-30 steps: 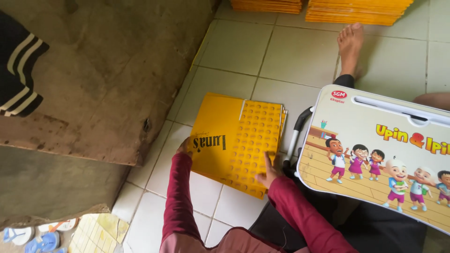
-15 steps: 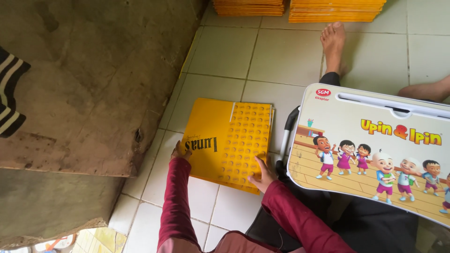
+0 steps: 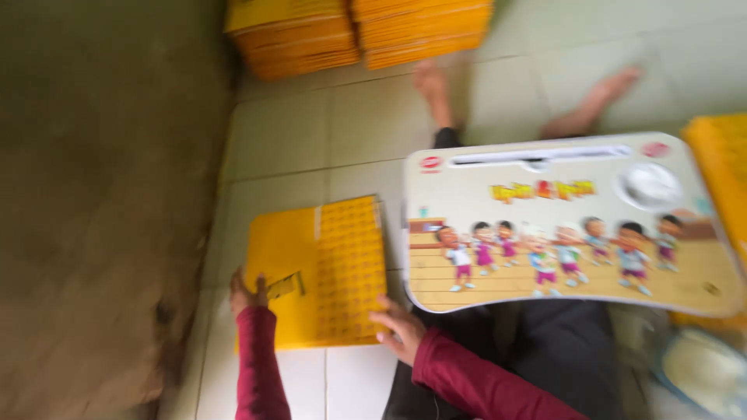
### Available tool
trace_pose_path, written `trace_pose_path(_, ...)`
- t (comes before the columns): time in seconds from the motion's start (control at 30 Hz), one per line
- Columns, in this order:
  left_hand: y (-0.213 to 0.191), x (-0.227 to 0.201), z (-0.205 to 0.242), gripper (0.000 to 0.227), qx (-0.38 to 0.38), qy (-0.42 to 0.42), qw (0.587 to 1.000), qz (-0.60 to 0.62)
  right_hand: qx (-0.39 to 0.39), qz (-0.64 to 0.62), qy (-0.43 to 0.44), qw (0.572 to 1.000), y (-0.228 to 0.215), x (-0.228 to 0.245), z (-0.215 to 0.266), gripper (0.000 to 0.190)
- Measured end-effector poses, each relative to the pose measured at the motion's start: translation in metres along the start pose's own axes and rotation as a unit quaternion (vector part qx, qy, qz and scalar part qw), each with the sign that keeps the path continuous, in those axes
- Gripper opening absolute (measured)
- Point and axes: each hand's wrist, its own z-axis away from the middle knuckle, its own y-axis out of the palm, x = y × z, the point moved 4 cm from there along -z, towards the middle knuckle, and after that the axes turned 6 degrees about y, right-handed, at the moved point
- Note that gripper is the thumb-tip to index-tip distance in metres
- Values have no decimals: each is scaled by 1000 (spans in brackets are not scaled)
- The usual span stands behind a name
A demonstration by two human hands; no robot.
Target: Applying glue to the edges of yellow paper folders and folding them to assemble
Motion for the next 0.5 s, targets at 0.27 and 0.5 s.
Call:
trace_pose_path(0.27,14,-363,61,43,91,203,904,366,-132,9,-16,991,-265,84,95,20)
trace_pose_path(0.5,73,-663,269,28,437,312,667,517,-457,402,98,788,-502,12,211,23)
